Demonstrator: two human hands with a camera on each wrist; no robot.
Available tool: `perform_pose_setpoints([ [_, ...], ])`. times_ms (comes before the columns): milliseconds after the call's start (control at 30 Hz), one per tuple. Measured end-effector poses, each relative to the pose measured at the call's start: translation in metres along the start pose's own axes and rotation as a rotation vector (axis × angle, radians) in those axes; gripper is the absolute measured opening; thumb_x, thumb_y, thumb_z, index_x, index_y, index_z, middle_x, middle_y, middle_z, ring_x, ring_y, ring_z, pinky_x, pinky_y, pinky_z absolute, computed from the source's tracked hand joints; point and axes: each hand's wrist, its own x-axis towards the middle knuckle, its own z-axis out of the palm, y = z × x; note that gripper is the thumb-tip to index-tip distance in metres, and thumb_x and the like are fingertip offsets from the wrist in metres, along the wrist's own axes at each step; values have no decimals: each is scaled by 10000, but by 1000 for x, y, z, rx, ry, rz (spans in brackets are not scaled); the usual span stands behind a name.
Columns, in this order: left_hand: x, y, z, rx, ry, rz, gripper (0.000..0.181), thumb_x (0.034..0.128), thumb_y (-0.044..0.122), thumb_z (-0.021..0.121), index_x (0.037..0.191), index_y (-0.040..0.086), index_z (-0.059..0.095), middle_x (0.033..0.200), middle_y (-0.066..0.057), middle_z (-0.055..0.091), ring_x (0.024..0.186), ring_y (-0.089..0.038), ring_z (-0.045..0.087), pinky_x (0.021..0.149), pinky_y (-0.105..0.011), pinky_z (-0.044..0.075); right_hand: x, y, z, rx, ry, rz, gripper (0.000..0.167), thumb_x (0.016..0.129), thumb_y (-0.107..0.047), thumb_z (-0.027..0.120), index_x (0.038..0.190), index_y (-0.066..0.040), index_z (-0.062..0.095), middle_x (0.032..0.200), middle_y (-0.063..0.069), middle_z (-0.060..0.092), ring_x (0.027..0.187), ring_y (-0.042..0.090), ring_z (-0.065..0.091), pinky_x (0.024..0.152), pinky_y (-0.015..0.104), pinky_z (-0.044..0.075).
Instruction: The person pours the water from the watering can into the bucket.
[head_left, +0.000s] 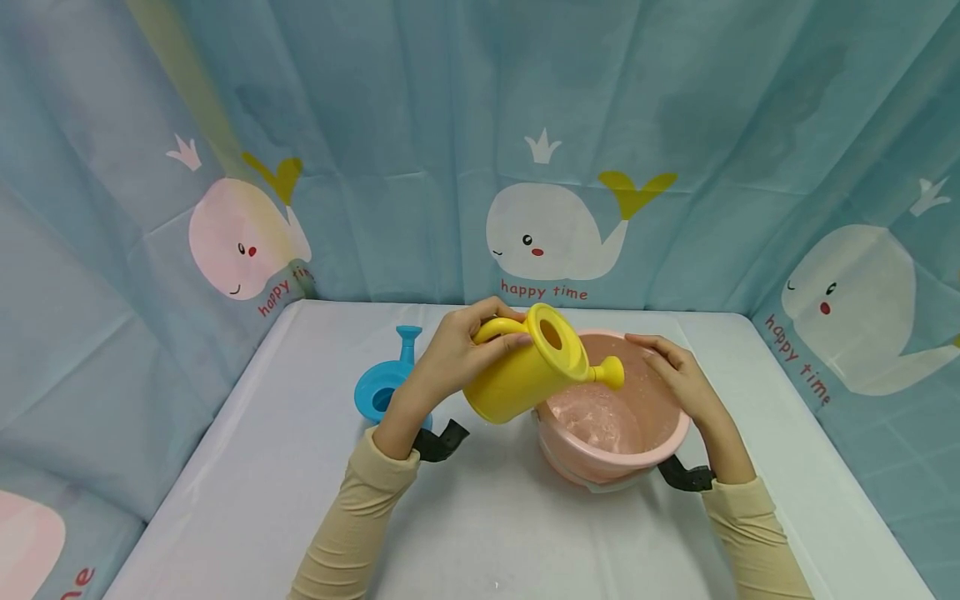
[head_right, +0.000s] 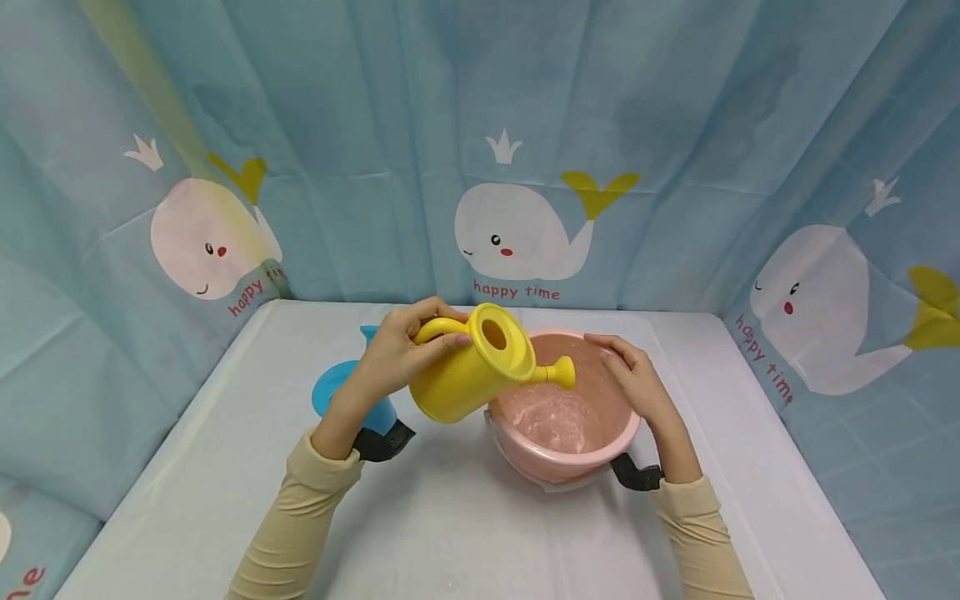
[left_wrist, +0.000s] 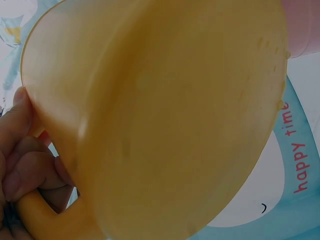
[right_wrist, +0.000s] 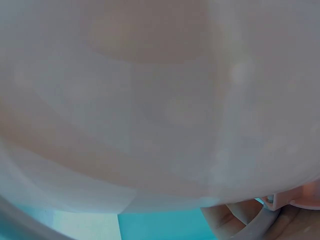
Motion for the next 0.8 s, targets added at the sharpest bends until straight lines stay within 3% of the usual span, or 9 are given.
perform_pose_setpoints([
  [800, 1, -3, 0, -5, 6, 4, 193, 831, 265, 681, 968, 140, 626, 1055, 3, 660, 742, -146, 531, 640, -257, 479, 0, -2, 0, 12, 1, 3, 383, 1007, -218, 396, 1313, -2, 475, 1346, 220, 460, 1082, -50, 501, 812, 138, 475],
])
